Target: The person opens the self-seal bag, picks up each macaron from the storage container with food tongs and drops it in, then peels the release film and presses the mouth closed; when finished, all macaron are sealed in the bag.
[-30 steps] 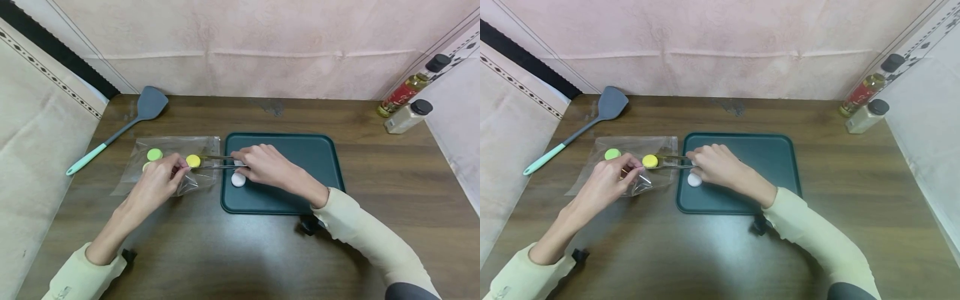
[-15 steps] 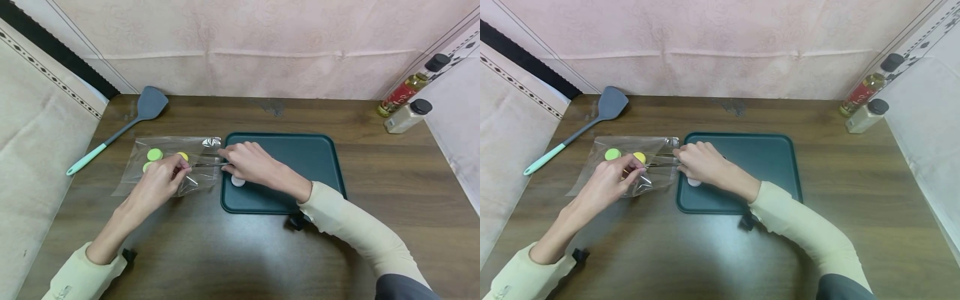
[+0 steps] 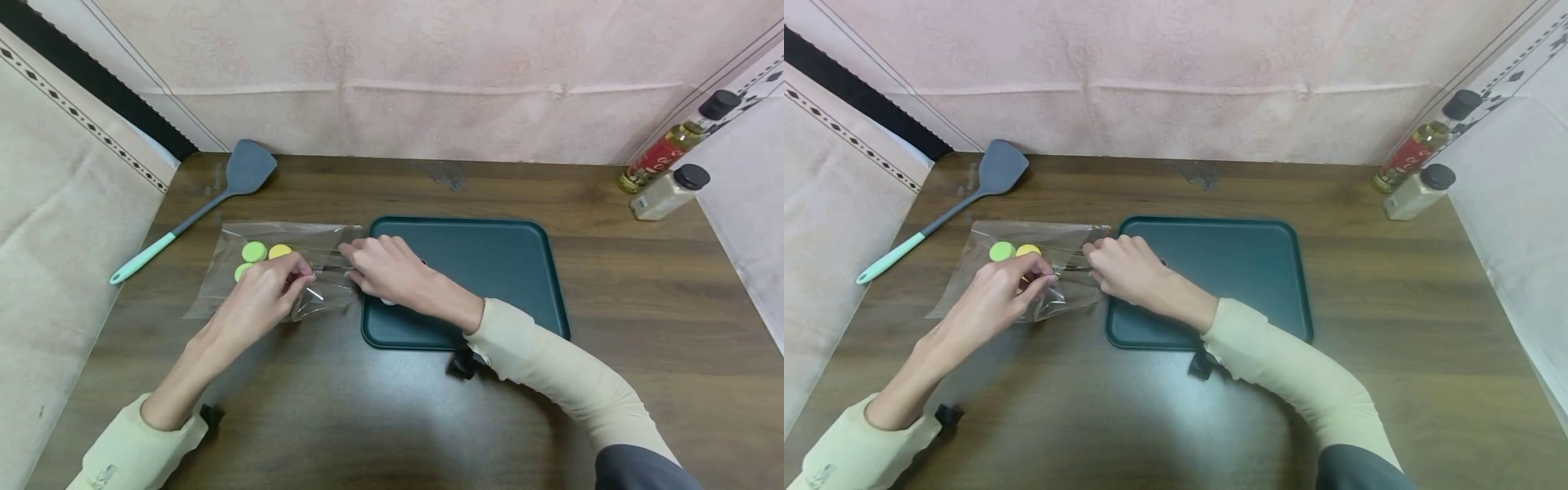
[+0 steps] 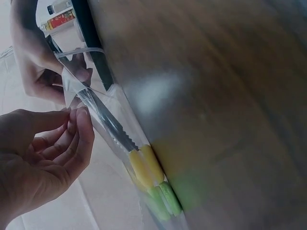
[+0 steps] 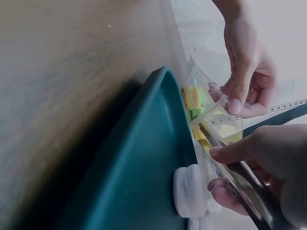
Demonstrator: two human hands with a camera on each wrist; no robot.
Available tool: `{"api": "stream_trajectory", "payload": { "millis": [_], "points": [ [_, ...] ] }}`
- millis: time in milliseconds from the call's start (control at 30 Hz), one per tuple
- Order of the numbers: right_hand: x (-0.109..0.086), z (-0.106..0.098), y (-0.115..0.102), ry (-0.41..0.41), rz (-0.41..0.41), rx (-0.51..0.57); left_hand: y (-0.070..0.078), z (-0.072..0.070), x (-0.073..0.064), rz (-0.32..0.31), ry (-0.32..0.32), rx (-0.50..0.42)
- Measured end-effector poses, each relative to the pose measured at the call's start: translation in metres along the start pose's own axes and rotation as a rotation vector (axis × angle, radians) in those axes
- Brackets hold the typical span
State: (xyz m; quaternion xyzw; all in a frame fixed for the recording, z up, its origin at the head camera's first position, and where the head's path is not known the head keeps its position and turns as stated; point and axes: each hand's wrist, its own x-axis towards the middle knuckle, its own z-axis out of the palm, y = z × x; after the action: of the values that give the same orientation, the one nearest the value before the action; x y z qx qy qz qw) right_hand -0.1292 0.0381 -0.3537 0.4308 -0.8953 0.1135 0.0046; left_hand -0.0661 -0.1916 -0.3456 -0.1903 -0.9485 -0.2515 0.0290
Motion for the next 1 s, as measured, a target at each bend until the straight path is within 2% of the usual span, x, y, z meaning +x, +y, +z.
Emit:
{"api": "stream_trajectory", "payload": {
  "millis": [300,667,833,1000],
  "points": [
    [0.009,0.005,-0.003,-0.002,0.016,-0.002,0.000,-0.002,-0.001,-0.002,-0.014,-0.006],
    [0.007,0.004,-0.004,-0.011,0.024,0.033,-0.001,-0.002,-0.001,-0.010,-0.017,-0.006],
    [-0.006,-0.004,0.002,-0.021,0.043,0.098,-0.001,-0.002,-0.001,-0.007,-0.006,-0.008],
    [-0.039,-0.013,0.017,-0.001,0.100,0.198,-0.002,-0.002,-0.001,-0.005,-0.001,-0.016]
  ]
}}
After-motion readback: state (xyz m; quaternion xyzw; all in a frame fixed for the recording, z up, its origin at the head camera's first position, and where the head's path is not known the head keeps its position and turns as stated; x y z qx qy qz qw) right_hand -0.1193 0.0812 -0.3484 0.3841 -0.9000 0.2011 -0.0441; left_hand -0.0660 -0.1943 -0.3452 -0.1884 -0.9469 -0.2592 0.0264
